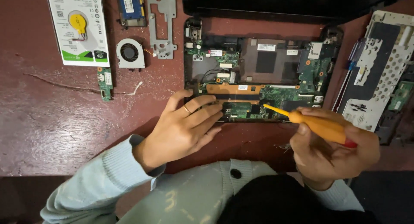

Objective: Repairing a laptop by manipulating internal components and using a screwdriver on the motherboard.

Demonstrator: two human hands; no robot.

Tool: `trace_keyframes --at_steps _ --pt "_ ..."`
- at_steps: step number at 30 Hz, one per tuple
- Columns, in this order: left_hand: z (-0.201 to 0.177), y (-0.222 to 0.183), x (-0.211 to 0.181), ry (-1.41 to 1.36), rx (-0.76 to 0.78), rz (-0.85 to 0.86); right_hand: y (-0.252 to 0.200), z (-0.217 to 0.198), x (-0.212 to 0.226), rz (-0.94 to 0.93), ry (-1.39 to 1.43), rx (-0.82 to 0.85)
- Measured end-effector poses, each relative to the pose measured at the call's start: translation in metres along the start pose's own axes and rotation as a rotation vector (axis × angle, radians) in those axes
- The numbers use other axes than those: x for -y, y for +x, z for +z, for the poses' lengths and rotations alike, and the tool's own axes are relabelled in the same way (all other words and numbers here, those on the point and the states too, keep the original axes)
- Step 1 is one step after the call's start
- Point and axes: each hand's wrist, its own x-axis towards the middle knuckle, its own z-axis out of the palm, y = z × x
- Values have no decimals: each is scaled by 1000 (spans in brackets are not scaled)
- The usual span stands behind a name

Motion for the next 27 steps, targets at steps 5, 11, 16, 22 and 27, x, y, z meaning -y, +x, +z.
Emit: trace_keyframes --at_steps 5,11,16,22,27 --pt "0 1 1 -11 -2 0 -13 1 -7 -22 25 -44" --pt "0 1 1 -14 -4 -1 -38 -26 -31 2 39 172" --pt "0 1 0 -23 3 -4 -7 1 -4 -126 -146 -51" --pt "0 1 0 -22 -9 -16 -19 4 -9 -9 -40 -84" --pt "0 1 0 -26 -17 -14 -31 -19 -24 -68 57 151"
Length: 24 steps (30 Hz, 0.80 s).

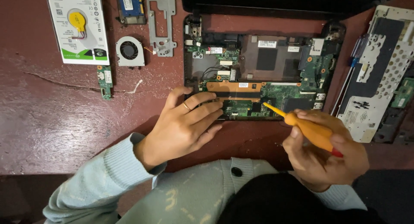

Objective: Repairing a laptop by manipulating internal components and using a screwdriver on the motherboard.

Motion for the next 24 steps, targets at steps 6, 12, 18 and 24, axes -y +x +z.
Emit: trace_keyframes --at_steps 6,12,18,24 --pt "0 0 0 0 7 -4 10 -6 7 -53 -57 125" --pt "1 0 0 -9 0 -10 25 12 26 -102 -96 -91" --pt "2 0 0 -14 -12 -9 -63 -22 -28 158 -193 555" --pt "2 2 1 -13 -7 -15 42 -12 49 -3 -387 72"
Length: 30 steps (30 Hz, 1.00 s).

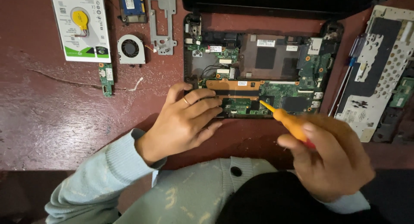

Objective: Repairing a laptop by manipulating internal components and using a screwdriver on the motherboard.

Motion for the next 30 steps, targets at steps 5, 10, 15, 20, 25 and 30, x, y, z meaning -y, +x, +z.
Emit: trace_keyframes --at_steps 5,10,15,20,25,30 --pt "-10 14 1 -71 -23 -3 37 -9 -26 -92 499 238" --pt "-10 57 -11 -355 54 68 43 -14 -48 -162 496 452" --pt "1 99 -30 -782 264 164 39 5 -55 -283 549 152" --pt "22 108 -28 -571 73 110 36 12 -57 -150 564 63" --pt "23 110 -25 -471 35 131 25 14 -56 -115 542 15" --pt "12 109 -24 -434 186 165 28 21 -56 -215 592 1"
